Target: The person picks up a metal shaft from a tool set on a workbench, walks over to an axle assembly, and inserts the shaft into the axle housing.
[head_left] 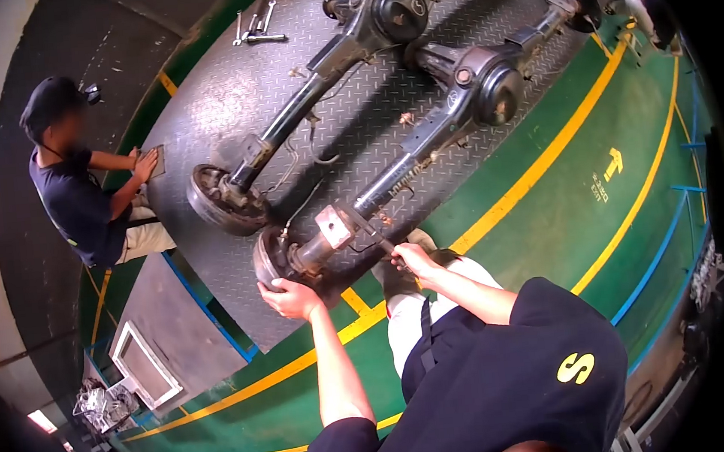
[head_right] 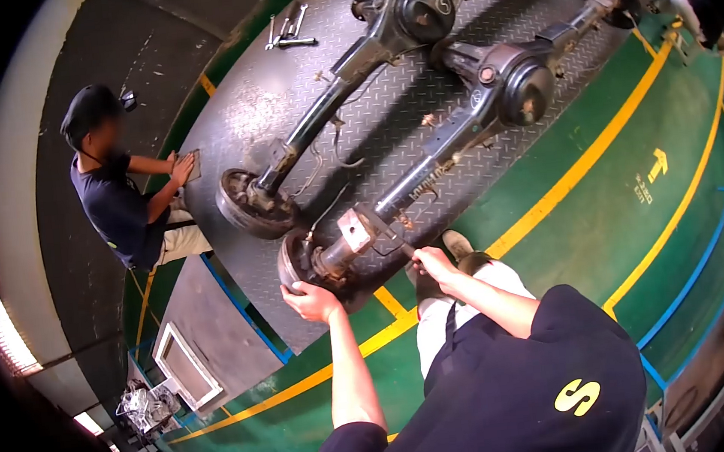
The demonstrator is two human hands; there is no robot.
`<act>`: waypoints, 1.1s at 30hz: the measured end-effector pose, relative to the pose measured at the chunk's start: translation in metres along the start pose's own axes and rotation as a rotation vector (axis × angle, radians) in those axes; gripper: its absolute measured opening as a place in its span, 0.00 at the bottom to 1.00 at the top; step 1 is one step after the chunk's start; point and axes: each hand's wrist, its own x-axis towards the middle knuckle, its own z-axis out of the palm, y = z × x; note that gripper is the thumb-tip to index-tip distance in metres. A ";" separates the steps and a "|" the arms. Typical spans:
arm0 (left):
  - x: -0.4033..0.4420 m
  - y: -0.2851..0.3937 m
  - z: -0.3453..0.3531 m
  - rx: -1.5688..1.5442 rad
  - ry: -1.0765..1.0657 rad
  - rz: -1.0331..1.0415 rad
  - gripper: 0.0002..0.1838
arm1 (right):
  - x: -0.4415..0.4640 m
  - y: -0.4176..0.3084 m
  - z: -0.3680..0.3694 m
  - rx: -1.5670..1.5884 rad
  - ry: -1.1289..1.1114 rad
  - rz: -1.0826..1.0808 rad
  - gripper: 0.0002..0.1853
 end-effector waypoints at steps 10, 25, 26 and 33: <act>-0.002 -0.001 0.001 0.027 -0.001 -0.016 0.23 | -0.016 -0.043 -0.051 0.419 -0.003 0.162 0.17; -0.001 0.004 -0.002 0.026 -0.020 -0.022 0.23 | -0.047 -0.051 -0.017 -0.478 -0.189 -0.025 0.08; -0.002 0.005 -0.003 0.026 -0.025 -0.025 0.23 | -0.048 -0.052 -0.020 -0.479 -0.184 -0.022 0.08; 0.001 0.003 -0.002 0.036 -0.014 -0.015 0.22 | -0.055 -0.068 -0.049 0.202 -0.019 -0.033 0.07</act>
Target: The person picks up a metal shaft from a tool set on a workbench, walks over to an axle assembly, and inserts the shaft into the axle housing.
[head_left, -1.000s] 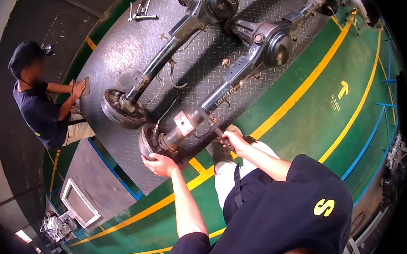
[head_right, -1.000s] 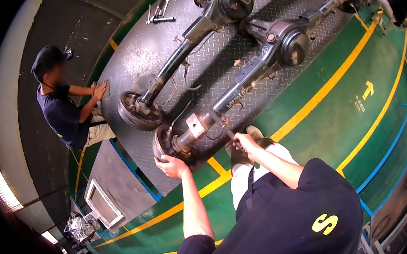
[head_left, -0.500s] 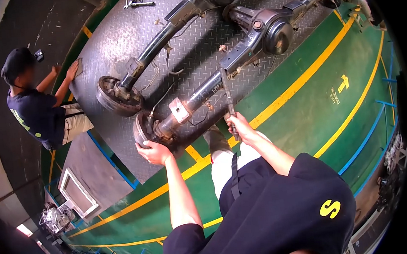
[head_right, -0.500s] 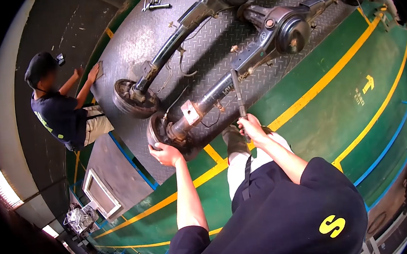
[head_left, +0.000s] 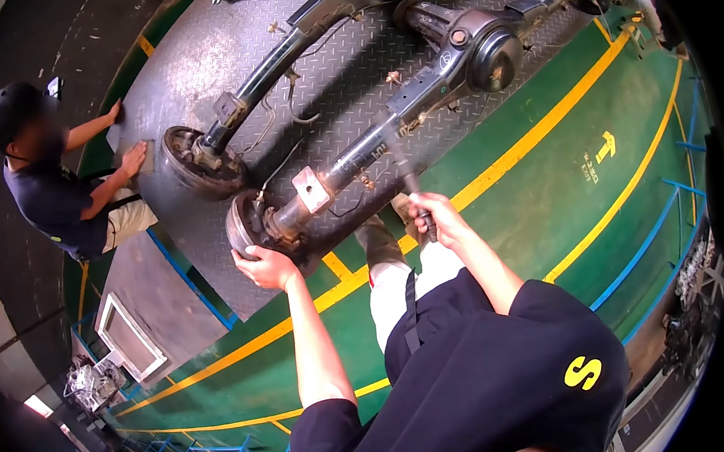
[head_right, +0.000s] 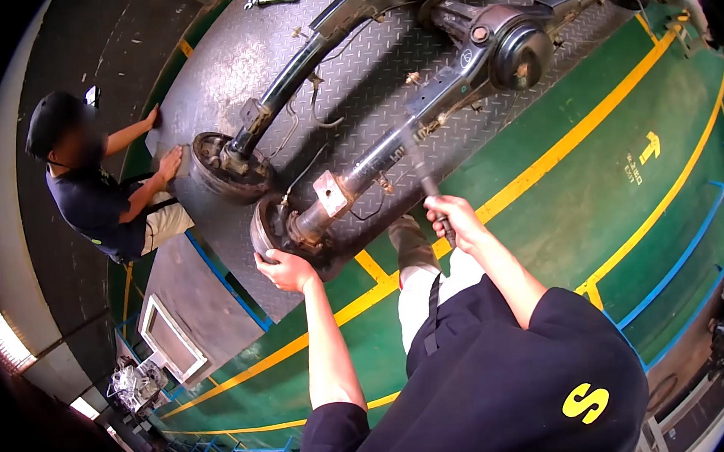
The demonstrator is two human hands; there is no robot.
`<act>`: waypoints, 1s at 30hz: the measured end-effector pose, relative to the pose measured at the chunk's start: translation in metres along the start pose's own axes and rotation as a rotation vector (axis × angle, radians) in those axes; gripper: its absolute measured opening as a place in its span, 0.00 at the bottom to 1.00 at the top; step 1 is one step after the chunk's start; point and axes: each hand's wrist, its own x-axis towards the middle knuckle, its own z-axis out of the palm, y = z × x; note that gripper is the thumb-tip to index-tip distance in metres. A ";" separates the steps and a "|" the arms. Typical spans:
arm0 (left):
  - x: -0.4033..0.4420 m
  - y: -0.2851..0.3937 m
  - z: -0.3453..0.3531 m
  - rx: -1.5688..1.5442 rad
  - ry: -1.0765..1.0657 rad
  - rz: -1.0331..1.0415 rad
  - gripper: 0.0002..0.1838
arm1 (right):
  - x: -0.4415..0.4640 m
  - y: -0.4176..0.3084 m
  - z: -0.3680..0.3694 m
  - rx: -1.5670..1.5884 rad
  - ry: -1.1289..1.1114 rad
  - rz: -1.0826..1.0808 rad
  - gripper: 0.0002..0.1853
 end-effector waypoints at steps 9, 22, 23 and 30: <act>-0.001 -0.001 0.000 -0.015 -0.006 -0.014 0.23 | 0.001 0.007 0.026 -0.246 -0.124 0.048 0.11; 0.000 -0.003 0.003 -0.026 -0.009 -0.014 0.23 | -0.010 0.004 0.039 -0.298 0.027 -0.035 0.11; 0.000 -0.004 0.002 -0.019 -0.009 -0.016 0.24 | -0.007 -0.001 0.030 -0.458 0.004 -0.012 0.11; -0.001 -0.007 0.003 -0.019 -0.010 -0.004 0.24 | -0.004 -0.017 0.019 -0.262 0.166 -0.093 0.12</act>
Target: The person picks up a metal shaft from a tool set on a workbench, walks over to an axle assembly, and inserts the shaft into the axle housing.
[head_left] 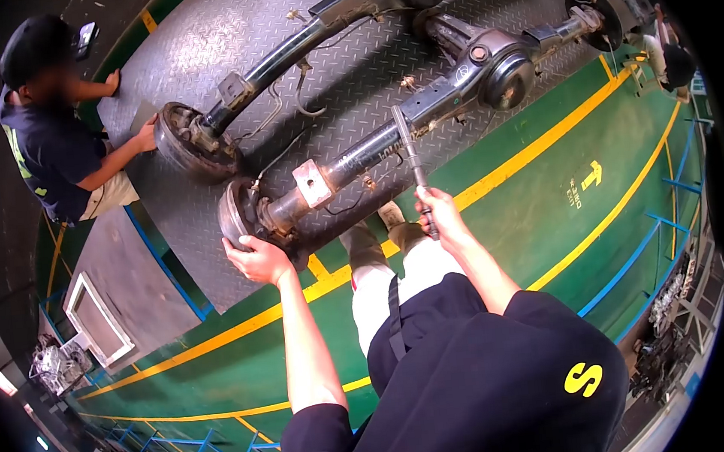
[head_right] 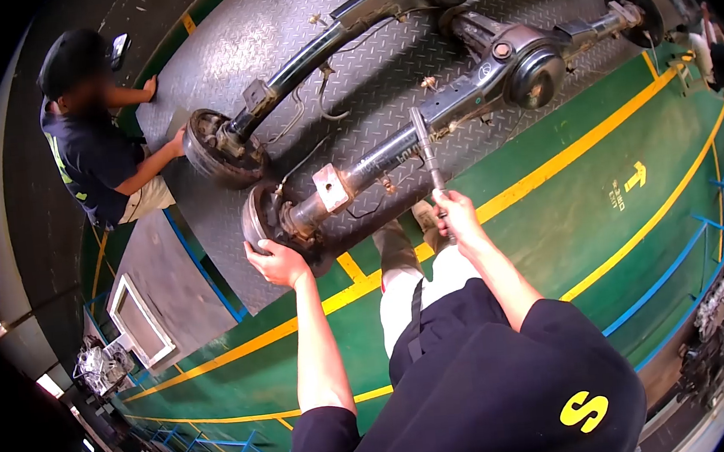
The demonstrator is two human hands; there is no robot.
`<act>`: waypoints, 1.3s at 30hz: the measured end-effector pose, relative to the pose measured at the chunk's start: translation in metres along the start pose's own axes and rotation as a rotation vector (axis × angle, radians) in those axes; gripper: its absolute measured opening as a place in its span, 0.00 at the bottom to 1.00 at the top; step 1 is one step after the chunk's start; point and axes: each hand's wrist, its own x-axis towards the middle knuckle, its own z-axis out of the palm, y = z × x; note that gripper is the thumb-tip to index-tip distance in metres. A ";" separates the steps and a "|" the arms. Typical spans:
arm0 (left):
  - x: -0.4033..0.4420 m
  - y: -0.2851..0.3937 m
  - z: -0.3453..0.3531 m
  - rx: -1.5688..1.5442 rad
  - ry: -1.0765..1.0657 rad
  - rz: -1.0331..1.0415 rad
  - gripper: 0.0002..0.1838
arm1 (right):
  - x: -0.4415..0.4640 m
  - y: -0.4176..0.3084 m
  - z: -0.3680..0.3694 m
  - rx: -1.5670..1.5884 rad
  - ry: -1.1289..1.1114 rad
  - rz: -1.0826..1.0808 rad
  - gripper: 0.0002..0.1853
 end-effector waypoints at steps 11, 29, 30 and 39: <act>0.000 0.005 -0.004 -0.018 -0.002 0.004 0.24 | 0.011 -0.011 0.000 -0.150 0.135 -0.085 0.11; 0.001 0.002 -0.002 -0.038 -0.013 -0.021 0.24 | 0.036 -0.032 -0.016 -1.125 0.160 -0.551 0.22; 0.001 0.001 -0.002 -0.056 -0.005 -0.007 0.23 | 0.037 -0.037 -0.022 -1.113 0.223 -0.525 0.22; 0.002 -0.002 -0.001 -0.087 0.031 0.021 0.23 | 0.041 -0.004 0.026 -0.858 0.342 -0.418 0.21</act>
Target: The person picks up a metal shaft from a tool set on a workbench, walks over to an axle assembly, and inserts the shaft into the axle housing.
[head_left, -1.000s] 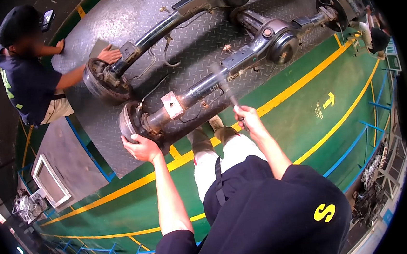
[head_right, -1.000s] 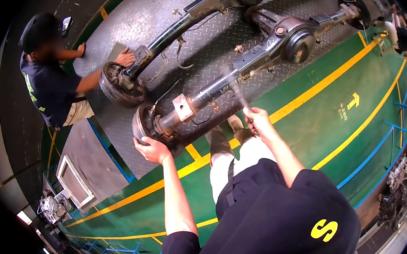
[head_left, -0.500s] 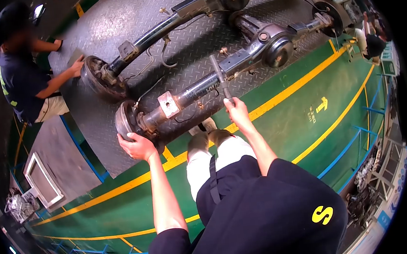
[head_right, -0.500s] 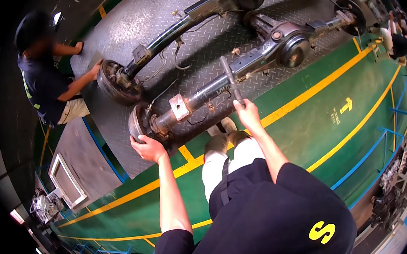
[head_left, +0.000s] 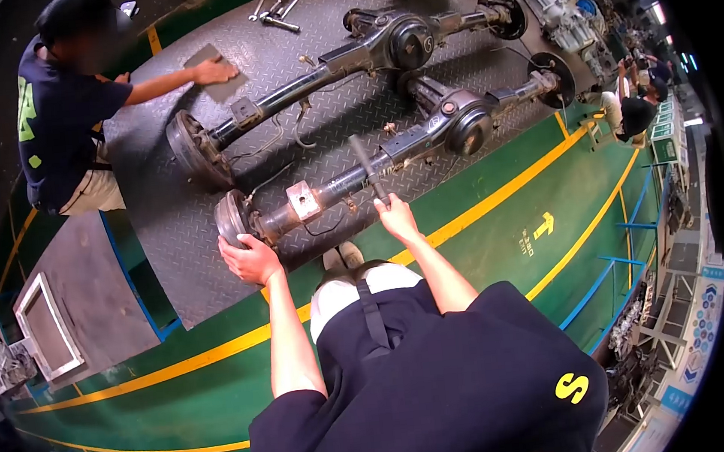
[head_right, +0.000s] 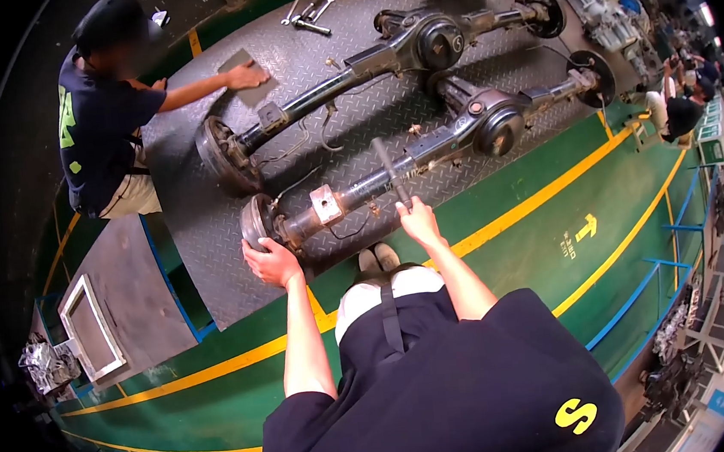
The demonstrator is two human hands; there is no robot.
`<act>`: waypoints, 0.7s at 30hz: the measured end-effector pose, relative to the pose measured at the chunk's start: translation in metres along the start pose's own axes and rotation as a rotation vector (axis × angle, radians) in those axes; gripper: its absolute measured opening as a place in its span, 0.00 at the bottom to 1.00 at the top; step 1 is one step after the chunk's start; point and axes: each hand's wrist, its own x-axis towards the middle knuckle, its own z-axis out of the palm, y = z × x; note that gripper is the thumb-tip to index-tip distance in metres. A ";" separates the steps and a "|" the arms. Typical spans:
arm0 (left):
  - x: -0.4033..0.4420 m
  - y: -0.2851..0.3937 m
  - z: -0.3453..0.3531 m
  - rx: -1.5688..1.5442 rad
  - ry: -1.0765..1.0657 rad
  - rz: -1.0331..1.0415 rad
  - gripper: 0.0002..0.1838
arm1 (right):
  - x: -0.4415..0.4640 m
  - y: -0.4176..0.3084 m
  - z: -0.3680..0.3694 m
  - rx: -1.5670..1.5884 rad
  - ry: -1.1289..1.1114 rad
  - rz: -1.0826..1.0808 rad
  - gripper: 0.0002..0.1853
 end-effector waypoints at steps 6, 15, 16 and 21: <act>0.000 0.003 -0.002 -0.005 0.000 -0.018 0.23 | 0.020 -0.010 -0.048 -0.413 -0.014 -0.135 0.23; -0.002 0.001 -0.002 -0.026 0.011 0.023 0.23 | 0.016 0.005 0.010 -0.135 0.128 0.013 0.25; -0.002 0.000 -0.003 -0.024 0.000 0.006 0.23 | 0.007 0.000 0.000 -0.194 0.080 0.019 0.25; 0.000 0.004 -0.003 -0.038 0.006 -0.020 0.22 | -0.005 -0.014 -0.036 -0.451 0.029 -0.144 0.22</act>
